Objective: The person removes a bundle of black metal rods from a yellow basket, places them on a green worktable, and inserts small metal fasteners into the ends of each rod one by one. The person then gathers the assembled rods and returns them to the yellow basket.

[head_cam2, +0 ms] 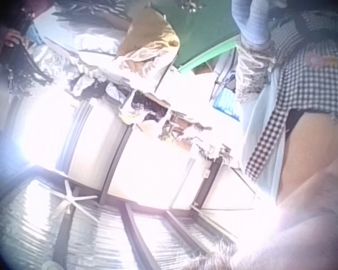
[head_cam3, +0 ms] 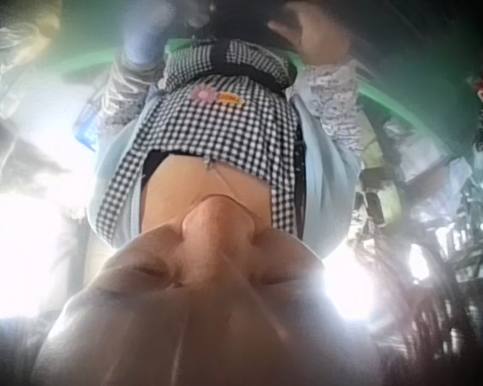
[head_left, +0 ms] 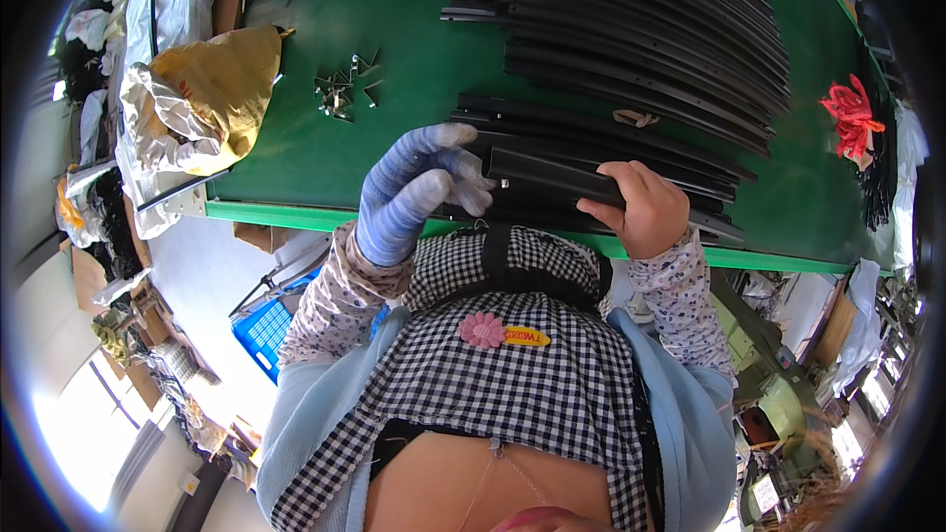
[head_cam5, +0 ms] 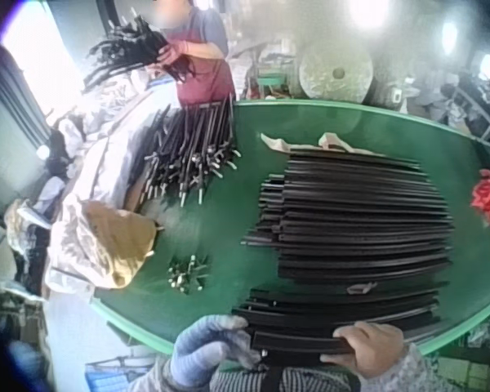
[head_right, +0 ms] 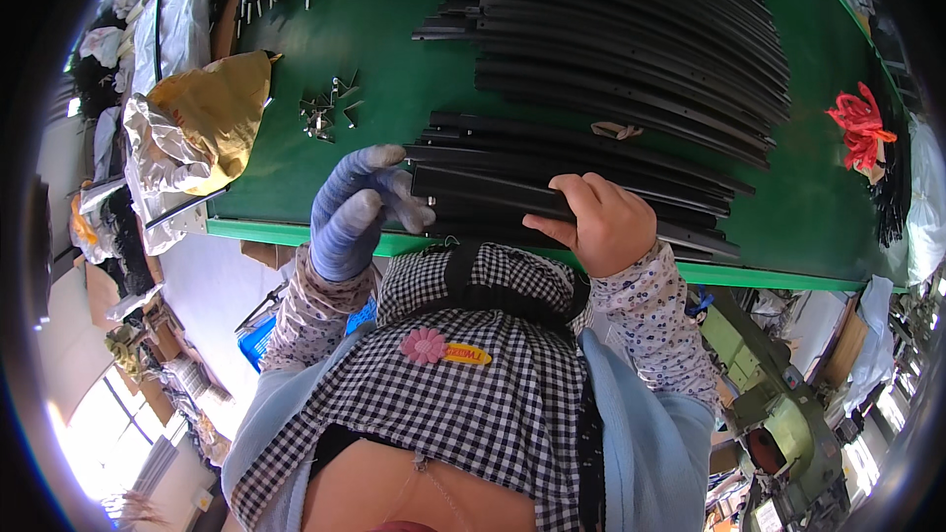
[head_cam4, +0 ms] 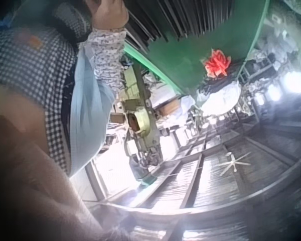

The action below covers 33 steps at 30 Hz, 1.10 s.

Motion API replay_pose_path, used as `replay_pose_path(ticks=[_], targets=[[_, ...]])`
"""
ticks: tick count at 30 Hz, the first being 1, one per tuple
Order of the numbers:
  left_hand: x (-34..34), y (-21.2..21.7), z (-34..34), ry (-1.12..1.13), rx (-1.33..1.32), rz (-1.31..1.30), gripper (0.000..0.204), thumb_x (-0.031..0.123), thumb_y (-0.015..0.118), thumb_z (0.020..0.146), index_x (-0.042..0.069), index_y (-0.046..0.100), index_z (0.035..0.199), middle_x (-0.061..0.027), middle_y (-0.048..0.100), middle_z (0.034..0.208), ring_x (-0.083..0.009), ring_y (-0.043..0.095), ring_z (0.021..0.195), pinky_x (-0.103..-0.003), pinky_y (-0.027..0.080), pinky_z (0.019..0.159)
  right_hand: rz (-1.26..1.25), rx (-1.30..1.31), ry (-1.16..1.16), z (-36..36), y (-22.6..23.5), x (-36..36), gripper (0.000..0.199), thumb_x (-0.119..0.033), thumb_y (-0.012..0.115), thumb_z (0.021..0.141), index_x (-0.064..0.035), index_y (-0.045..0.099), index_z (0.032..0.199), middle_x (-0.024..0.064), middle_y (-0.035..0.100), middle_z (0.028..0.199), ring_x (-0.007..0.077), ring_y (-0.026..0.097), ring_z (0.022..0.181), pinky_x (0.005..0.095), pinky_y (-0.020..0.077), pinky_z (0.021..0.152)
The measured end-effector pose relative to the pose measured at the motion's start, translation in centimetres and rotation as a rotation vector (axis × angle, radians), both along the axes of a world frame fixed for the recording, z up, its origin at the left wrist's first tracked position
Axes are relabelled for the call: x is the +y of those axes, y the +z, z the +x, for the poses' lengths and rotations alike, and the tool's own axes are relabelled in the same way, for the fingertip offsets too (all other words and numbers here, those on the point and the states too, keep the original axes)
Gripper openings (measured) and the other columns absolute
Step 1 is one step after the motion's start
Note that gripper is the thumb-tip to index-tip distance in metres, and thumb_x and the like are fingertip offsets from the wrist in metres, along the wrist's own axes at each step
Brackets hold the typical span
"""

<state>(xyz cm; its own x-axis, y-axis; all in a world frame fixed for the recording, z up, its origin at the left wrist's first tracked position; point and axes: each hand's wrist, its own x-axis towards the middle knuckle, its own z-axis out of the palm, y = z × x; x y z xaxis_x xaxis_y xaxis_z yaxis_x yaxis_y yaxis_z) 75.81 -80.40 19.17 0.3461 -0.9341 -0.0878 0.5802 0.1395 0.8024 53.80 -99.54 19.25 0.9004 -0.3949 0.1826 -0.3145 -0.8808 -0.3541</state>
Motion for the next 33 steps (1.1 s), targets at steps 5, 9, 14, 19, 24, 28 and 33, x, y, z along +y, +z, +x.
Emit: replay_pose_path(ticks=[5,9,14,19,24,28,33], targets=[[1.1,-1.4,2.3,0.118,-0.438,0.265,0.032,0.009,0.060,0.096,-0.002,0.057,0.125,-0.0099,0.067,0.104,-0.0130,0.063,0.090,-0.026,0.052,0.082,-0.048,-0.006,0.061,0.6,-2.9,0.3,0.049,-0.052,0.069,0.081,-0.0088,0.066,0.103,0.0025,0.057,0.073,0.0173,0.059,0.062,0.0277,0.0503,0.053],[2.7,-7.2,7.9,0.359,-0.971,0.665,0.031,0.014,0.066,0.092,0.004,0.063,0.121,-0.0051,0.069,0.106,-0.0120,0.062,0.085,-0.026,0.052,0.077,-0.086,0.041,0.097,1.3,-7.1,1.3,0.054,-0.049,0.067,0.084,-0.0129,0.063,0.124,0.0028,0.053,0.079,0.0166,0.055,0.068,0.0281,0.0490,0.056],[3.6,-9.9,11.0,0.256,-1.463,1.135,0.037,0.028,0.072,0.084,0.020,0.065,0.119,-0.0033,0.068,0.105,-0.0201,0.066,0.083,-0.034,0.054,0.076,-0.108,0.055,0.083,2.3,-11.2,3.8,0.060,-0.033,0.075,0.078,-0.0203,0.059,0.135,0.0032,0.053,0.092,0.0191,0.055,0.082,0.0330,0.0508,0.069],[1.6,-11.5,9.9,0.041,-1.687,1.339,0.053,0.037,0.071,0.083,0.025,0.055,0.133,-0.0063,0.065,0.115,-0.0259,0.067,0.093,-0.040,0.054,0.078,-0.038,-0.071,-0.056,2.8,-11.9,4.7,0.044,-0.016,0.071,0.081,-0.0225,0.066,0.124,0.0053,0.056,0.118,0.0266,0.052,0.110,0.0440,0.0432,0.096],[1.0,-13.4,12.9,-0.202,-1.470,1.302,0.060,0.038,0.067,0.087,0.025,0.046,0.141,-0.0136,0.057,0.130,-0.0306,0.063,0.109,-0.042,0.053,0.089,0.061,-0.160,-0.153,3.0,-10.8,4.0,0.029,-0.016,0.069,0.083,-0.0198,0.070,0.111,0.0025,0.058,0.115,0.0274,0.052,0.111,0.0435,0.0437,0.096],[0.1,-11.5,13.4,-0.178,-1.644,1.252,0.052,0.036,0.075,0.081,0.021,0.058,0.127,-0.0092,0.058,0.119,-0.0281,0.064,0.098,-0.041,0.052,0.087,0.037,-0.245,-0.240,3.6,-10.6,1.4,0.024,-0.016,0.070,0.082,-0.0181,0.071,0.107,0.0022,0.060,0.110,0.0265,0.054,0.109,0.0423,0.0447,0.096],[1.1,-11.6,13.9,-0.345,-1.616,1.170,0.064,0.040,0.074,0.081,0.015,0.049,0.134,-0.0115,0.057,0.123,-0.0301,0.062,0.108,-0.043,0.052,0.091,0.075,-0.141,-0.325,3.7,-10.8,-5.2,0.020,-0.020,0.071,0.084,-0.0154,0.071,0.104,0.0025,0.063,0.103,0.0239,0.059,0.101,0.0387,0.0492,0.088]])
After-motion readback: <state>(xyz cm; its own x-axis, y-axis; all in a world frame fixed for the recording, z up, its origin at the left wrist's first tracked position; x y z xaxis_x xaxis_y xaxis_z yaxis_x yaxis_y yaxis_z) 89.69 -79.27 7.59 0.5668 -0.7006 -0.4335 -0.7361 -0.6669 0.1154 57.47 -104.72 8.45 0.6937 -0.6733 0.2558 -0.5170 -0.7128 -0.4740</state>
